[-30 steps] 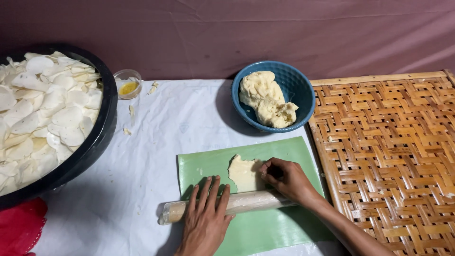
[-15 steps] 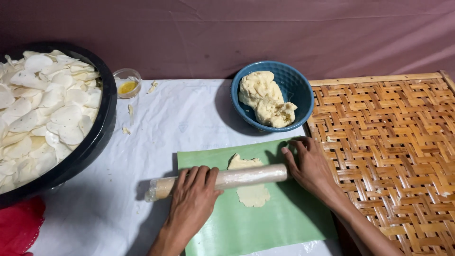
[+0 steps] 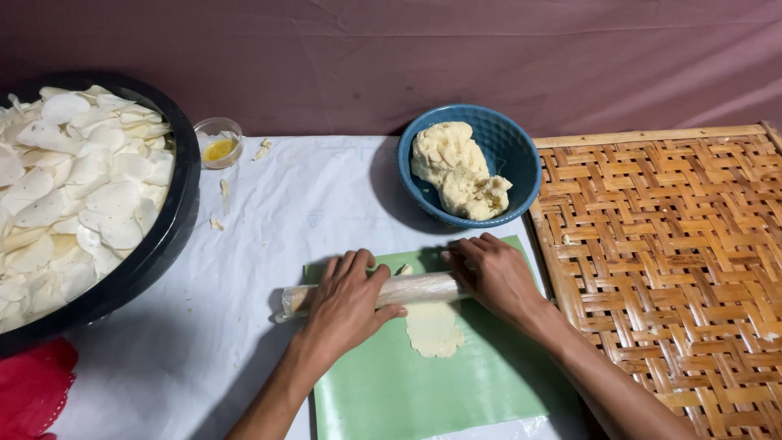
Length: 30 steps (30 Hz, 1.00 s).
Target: Rolling out dough on a plastic mat using a rolling pin.
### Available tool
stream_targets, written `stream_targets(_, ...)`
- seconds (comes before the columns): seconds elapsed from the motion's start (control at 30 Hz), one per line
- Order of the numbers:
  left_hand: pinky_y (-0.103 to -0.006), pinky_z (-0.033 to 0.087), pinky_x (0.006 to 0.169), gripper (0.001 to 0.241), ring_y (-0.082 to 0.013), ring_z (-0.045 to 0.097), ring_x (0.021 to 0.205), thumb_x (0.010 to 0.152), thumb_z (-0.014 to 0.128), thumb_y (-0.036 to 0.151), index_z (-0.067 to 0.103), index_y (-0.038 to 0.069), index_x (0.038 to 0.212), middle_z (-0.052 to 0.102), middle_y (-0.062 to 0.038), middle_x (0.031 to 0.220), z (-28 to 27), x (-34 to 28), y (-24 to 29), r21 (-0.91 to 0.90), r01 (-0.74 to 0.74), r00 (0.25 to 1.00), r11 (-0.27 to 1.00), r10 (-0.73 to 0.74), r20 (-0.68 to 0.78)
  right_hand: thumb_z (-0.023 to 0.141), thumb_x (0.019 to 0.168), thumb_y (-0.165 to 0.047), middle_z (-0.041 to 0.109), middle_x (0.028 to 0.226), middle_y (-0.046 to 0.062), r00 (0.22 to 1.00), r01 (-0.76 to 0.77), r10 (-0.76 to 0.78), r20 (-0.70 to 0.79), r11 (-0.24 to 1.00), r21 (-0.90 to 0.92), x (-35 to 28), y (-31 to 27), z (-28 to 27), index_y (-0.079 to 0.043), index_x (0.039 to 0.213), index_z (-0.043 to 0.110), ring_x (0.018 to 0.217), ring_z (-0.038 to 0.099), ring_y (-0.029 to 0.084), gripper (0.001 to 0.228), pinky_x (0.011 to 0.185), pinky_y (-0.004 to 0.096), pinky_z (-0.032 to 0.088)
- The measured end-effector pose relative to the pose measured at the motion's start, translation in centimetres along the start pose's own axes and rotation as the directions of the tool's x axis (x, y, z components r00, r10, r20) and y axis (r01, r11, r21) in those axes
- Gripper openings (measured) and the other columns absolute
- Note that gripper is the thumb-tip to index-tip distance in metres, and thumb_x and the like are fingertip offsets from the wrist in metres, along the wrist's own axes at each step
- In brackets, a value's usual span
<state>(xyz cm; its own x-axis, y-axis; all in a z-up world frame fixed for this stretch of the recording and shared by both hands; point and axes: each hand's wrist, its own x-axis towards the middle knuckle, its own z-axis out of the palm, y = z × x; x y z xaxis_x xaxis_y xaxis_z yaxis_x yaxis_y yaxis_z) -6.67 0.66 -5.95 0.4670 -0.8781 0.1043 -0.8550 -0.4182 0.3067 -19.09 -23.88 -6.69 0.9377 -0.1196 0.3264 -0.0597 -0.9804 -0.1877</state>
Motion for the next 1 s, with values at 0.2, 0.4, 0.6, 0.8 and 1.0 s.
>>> stream_targets(0.2,-0.0719,0.018,0.115,0.057,-0.0526,0.032,0.146,0.105,0.051,0.038,0.05,-0.009,0.138,0.043,-0.037,0.144,-1.9,1.2,1.7,0.006,0.107,0.969,0.994,-0.103,-0.224,0.045,0.106,-0.036,0.057,0.077,0.009,0.993,-0.015,0.005,0.116,0.996,0.086,2.0,-1.8,-1.2,-0.014,0.088,0.055,0.081,0.065,0.035,0.03,0.063,0.047,0.057)
stream_targets(0.4,-0.0649,0.013,0.122,0.068,-0.0432,0.033,0.15,0.102,0.044,0.041,0.045,-0.012,0.145,0.046,-0.033,0.151,2.7,-1.2,2.2,0.104,0.095,0.946,0.99,-0.058,-0.318,0.039,0.103,-0.033,0.058,0.116,0.018,0.998,0.055,-0.054,0.033,0.998,-0.026,-0.4,-3.6,-2.3,-0.002,0.137,0.054,0.099,0.056,0.033,0.048,0.089,0.044,0.048)
stream_targets(0.6,-0.058,0.017,0.123,0.067,-0.0416,0.031,0.151,0.101,0.05,0.033,0.039,-0.014,0.147,0.037,-0.033,0.158,2.5,-4.6,4.8,0.053,0.062,0.948,0.997,-0.042,-0.316,0.035,0.106,-0.038,0.043,0.157,0.025,0.989,0.121,-0.122,0.086,0.993,0.008,-3.3,-4.7,-3.2,0.006,0.15,0.042,0.146,0.043,0.036,0.063,0.121,0.048,0.029)
stream_targets(0.8,-0.0616,0.007,0.124,0.071,-0.0396,0.026,0.153,0.107,0.033,0.044,0.04,-0.014,0.146,0.038,-0.031,0.157,2.6,-0.3,1.5,0.108,0.104,0.959,0.989,-0.071,-0.275,0.035,0.107,-0.038,0.058,0.144,0.023,0.99,0.06,-0.059,0.128,0.998,-0.001,-0.1,-3.1,-2.2,0.009,0.143,0.048,0.136,0.053,0.038,0.06,0.112,0.043,0.042)
stream_targets(1.0,-0.06,0.014,0.124,0.065,-0.0408,0.033,0.15,0.102,0.048,0.034,0.042,-0.014,0.145,0.042,-0.033,0.155,2.8,-3.5,4.0,0.031,0.077,0.944,0.997,-0.063,-0.324,0.03,0.108,-0.043,0.044,0.156,0.026,0.99,0.12,-0.119,0.07,0.993,-0.006,-2.8,-4.4,-2.8,0.007,0.152,0.038,0.147,0.042,0.036,0.067,0.122,0.047,0.03)
